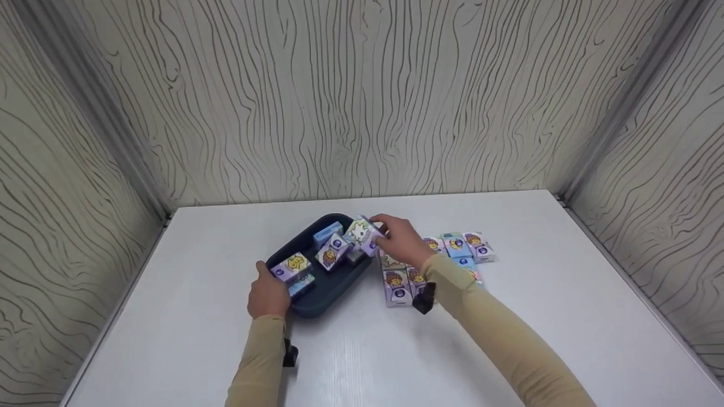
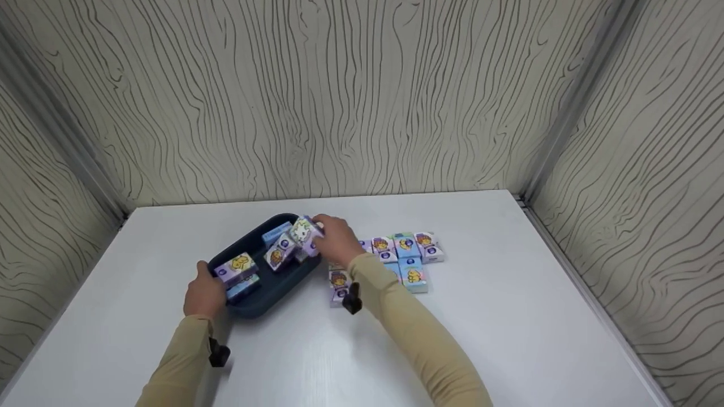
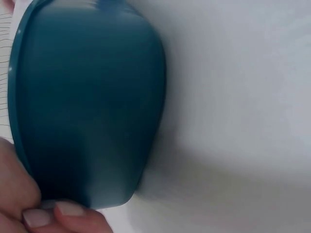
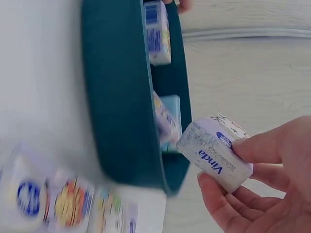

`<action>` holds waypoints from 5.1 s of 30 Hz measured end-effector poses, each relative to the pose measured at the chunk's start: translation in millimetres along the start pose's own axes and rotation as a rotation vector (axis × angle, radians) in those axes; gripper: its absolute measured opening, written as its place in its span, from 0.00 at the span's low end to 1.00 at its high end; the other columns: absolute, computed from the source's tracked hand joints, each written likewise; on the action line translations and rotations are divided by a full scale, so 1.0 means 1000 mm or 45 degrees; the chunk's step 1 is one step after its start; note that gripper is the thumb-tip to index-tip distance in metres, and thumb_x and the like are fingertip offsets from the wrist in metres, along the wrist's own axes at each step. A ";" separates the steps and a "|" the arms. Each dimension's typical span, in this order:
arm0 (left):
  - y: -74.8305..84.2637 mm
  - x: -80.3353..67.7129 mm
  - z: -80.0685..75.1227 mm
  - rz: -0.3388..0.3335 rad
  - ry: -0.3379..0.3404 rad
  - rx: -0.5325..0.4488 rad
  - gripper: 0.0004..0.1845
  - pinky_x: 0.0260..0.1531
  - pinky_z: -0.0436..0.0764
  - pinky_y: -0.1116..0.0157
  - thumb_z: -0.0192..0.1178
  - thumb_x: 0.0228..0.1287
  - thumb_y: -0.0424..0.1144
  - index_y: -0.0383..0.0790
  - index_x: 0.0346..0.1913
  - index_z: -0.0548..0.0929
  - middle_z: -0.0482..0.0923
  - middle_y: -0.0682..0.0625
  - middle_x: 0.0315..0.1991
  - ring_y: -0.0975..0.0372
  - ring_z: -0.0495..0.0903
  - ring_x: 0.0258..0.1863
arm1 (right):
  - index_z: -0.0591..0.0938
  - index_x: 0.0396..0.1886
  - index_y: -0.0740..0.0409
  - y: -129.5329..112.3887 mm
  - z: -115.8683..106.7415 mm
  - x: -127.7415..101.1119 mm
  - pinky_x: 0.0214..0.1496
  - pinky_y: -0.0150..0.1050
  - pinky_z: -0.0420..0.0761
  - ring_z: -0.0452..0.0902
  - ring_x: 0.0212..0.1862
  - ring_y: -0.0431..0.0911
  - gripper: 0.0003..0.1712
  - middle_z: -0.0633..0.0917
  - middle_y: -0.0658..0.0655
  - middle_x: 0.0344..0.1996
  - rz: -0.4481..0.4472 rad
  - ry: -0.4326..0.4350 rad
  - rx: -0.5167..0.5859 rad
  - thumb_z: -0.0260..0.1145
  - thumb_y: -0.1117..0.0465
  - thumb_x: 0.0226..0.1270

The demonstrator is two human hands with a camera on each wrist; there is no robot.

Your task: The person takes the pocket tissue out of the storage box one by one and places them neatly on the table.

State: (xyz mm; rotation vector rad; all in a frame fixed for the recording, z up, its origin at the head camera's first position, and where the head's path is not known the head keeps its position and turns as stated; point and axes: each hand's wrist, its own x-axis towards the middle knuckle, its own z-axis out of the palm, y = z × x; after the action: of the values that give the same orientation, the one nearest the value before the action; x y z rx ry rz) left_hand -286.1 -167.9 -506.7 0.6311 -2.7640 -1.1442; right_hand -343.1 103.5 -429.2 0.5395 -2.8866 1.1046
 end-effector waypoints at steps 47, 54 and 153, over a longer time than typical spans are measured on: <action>0.002 -0.003 -0.002 0.016 -0.030 -0.016 0.28 0.32 0.75 0.47 0.42 0.68 0.35 0.33 0.69 0.53 0.78 0.28 0.43 0.43 0.80 0.35 | 0.74 0.47 0.76 0.187 -0.092 -0.126 0.44 0.51 0.72 0.74 0.40 0.56 0.22 0.80 0.66 0.37 0.627 0.007 -0.178 0.51 0.59 0.69; 0.002 -0.002 -0.004 0.028 -0.008 -0.006 0.27 0.34 0.75 0.47 0.41 0.68 0.35 0.33 0.68 0.54 0.77 0.27 0.44 0.42 0.80 0.36 | 0.61 0.64 0.80 0.190 -0.091 -0.113 0.62 0.61 0.59 0.61 0.62 0.72 0.30 0.67 0.81 0.58 0.559 -0.006 -0.194 0.47 0.60 0.71; 0.002 0.003 0.004 0.030 0.052 0.004 0.28 0.30 0.76 0.46 0.44 0.66 0.32 0.32 0.69 0.55 0.79 0.28 0.40 0.43 0.81 0.33 | 0.73 0.63 0.58 -0.022 0.111 0.040 0.56 0.55 0.68 0.71 0.55 0.59 0.35 0.77 0.65 0.52 -0.040 -0.122 -0.580 0.72 0.56 0.56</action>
State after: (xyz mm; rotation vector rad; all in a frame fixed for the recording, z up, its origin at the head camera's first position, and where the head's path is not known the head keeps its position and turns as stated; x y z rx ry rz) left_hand -290.4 -165.1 -508.6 0.6134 -2.7325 -1.1095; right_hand -360.4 3.3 -493.4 0.6209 -3.0488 0.3979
